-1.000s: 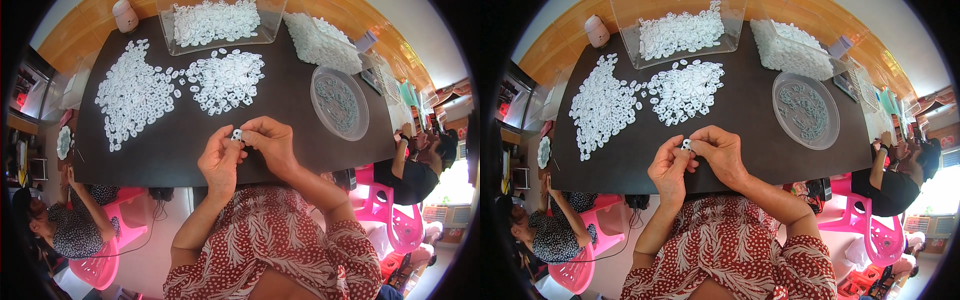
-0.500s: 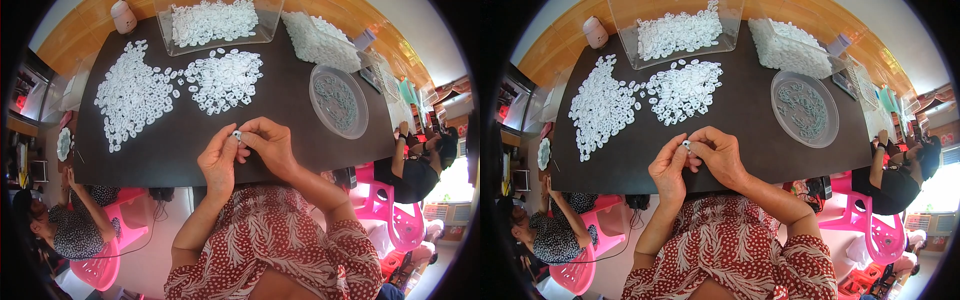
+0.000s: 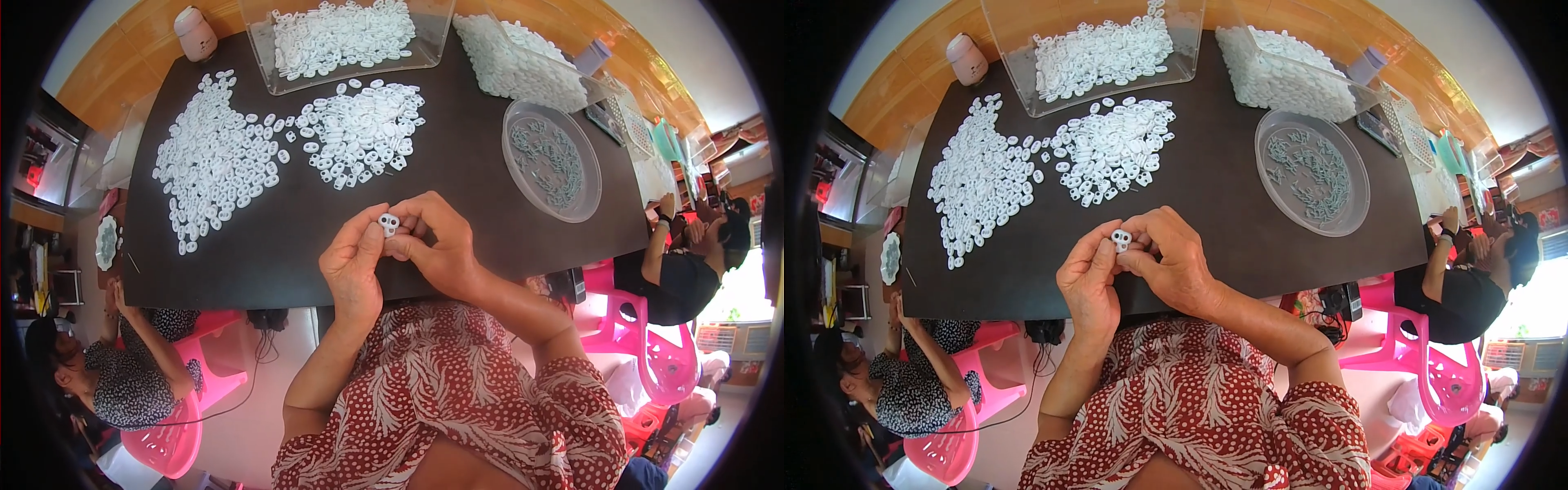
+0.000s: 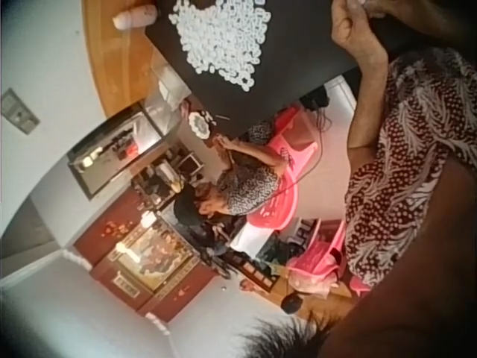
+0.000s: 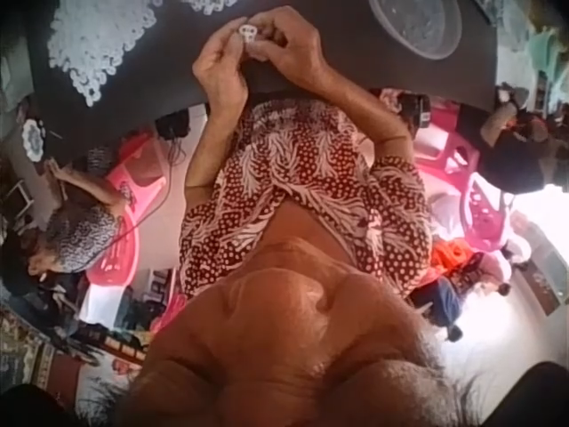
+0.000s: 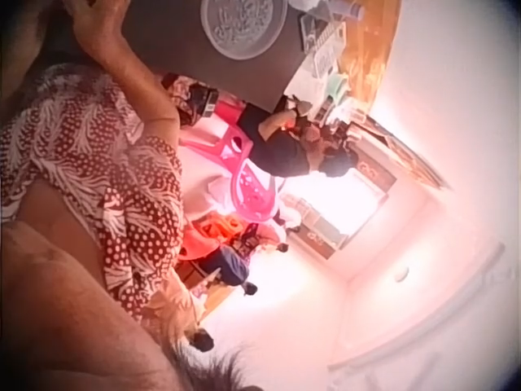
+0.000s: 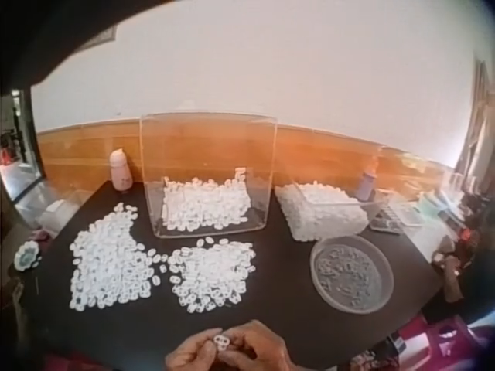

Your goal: The recorder is manually assembling small white plastic components by inserting small pins or fasteners into them.

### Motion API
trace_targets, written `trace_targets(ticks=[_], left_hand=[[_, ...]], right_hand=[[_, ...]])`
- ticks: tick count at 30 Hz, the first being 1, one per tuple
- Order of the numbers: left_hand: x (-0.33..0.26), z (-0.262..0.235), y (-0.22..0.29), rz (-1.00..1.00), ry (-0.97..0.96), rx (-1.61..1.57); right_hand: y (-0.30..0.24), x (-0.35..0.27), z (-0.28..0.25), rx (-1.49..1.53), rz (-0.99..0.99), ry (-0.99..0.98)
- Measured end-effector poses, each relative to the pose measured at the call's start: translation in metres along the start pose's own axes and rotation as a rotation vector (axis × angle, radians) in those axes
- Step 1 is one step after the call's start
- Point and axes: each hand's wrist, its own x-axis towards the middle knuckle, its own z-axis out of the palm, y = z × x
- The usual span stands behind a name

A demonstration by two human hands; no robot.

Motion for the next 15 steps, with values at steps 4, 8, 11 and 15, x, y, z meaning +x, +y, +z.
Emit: trace_targets(ticks=[4,8,11,15], left_hand=[[0.0,-0.003,-0.005,0.02,-0.03,-0.013],[-0.001,-0.003,-0.01,0.037,-0.027,-0.007],[-0.002,-0.002,-0.012,0.111,-0.006,0.018],[-0.003,-0.002,-0.014,0.18,0.009,0.045]], right_hand=[[0.0,-0.001,0.0,0.041,0.012,0.029],[-0.003,-0.002,0.0,0.04,-0.001,0.047],[-0.006,-0.002,0.002,0.035,-0.042,0.069],[-0.007,-0.002,0.004,0.023,-0.092,0.084]])
